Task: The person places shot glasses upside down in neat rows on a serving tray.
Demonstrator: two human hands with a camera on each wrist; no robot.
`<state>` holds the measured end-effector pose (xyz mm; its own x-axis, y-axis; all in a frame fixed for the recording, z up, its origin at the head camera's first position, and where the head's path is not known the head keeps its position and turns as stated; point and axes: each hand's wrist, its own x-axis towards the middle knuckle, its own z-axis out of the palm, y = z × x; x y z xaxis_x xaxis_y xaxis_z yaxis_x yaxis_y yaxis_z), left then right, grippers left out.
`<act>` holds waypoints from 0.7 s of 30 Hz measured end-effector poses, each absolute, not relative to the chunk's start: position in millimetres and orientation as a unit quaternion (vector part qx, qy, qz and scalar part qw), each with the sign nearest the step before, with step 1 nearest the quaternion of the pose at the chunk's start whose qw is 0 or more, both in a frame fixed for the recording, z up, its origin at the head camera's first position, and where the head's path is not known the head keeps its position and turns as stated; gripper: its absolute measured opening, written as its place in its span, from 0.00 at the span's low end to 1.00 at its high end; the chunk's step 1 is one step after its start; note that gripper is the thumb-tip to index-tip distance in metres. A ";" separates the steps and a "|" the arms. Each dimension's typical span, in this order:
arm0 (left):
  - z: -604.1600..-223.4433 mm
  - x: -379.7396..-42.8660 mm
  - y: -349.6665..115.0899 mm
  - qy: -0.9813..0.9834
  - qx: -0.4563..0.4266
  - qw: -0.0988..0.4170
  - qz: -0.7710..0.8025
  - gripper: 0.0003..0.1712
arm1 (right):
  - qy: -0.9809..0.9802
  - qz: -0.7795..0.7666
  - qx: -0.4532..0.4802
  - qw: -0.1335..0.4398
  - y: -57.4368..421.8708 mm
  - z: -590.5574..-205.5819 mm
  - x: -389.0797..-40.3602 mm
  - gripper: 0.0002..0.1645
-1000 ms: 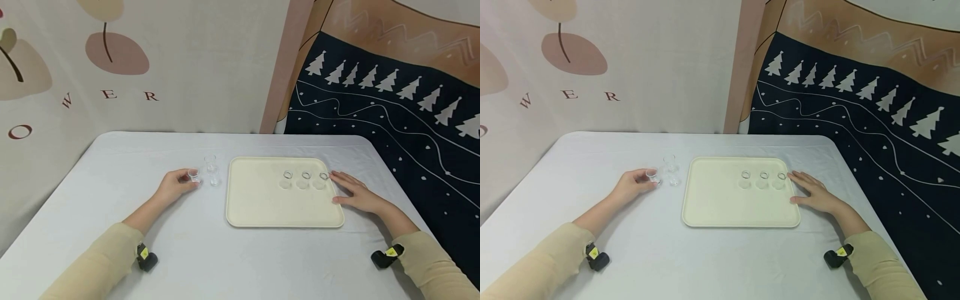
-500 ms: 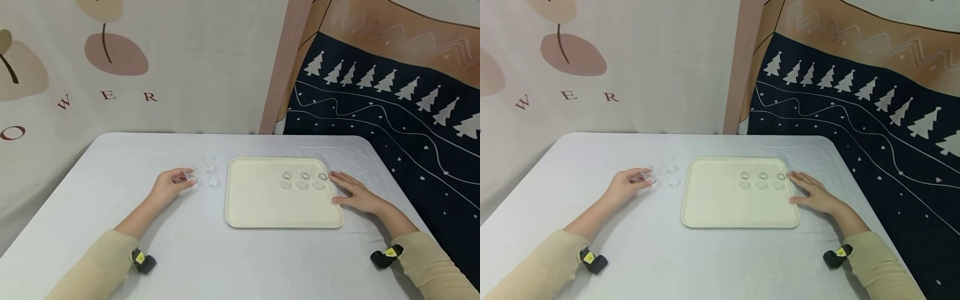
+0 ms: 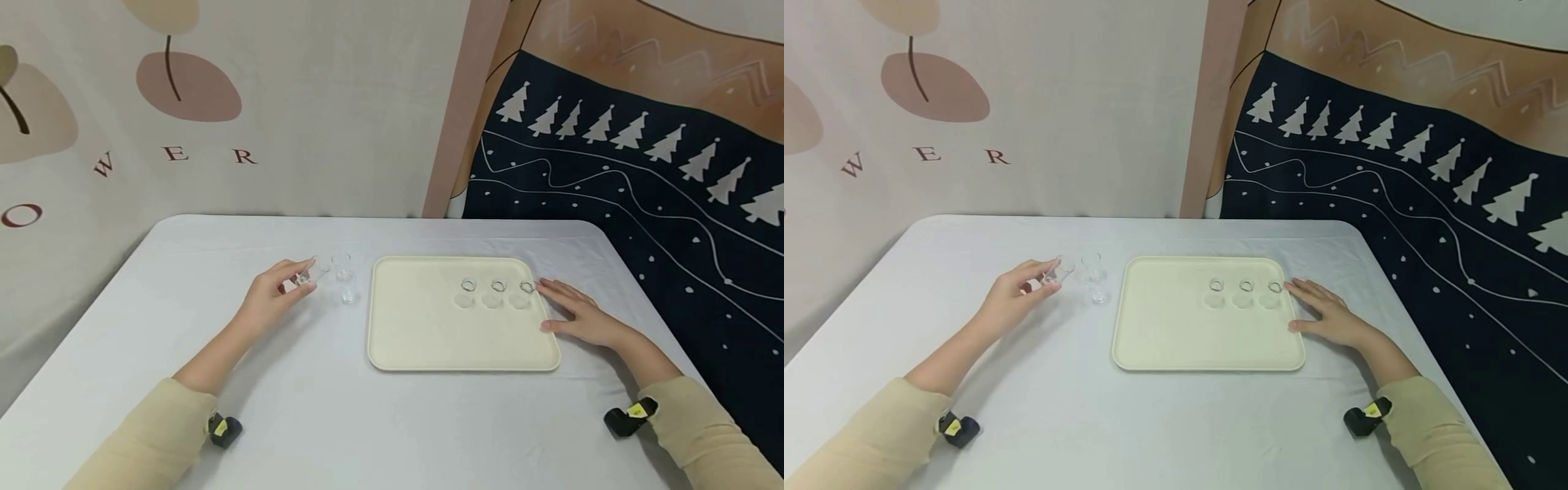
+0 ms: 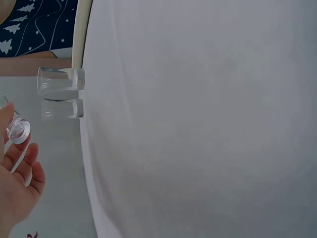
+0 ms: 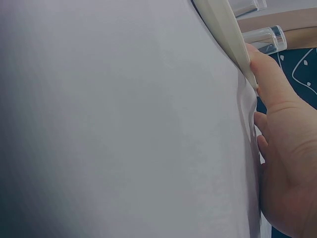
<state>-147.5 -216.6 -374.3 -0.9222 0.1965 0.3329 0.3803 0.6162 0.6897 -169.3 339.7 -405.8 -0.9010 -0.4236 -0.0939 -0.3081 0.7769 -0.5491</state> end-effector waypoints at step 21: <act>-351.6 -150.9 -144.3 -0.849 -0.224 0.153 -0.454 0.22 | 0.937 -0.273 -0.188 0.107 340.5 -408.6 -170.6 0.50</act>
<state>-150.9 -144.3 -351.6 -0.8526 0.2417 0.4634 0.5196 0.4873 0.7018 -170.6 340.5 -408.6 -0.9064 -0.4109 -0.0986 -0.2937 0.7804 -0.5520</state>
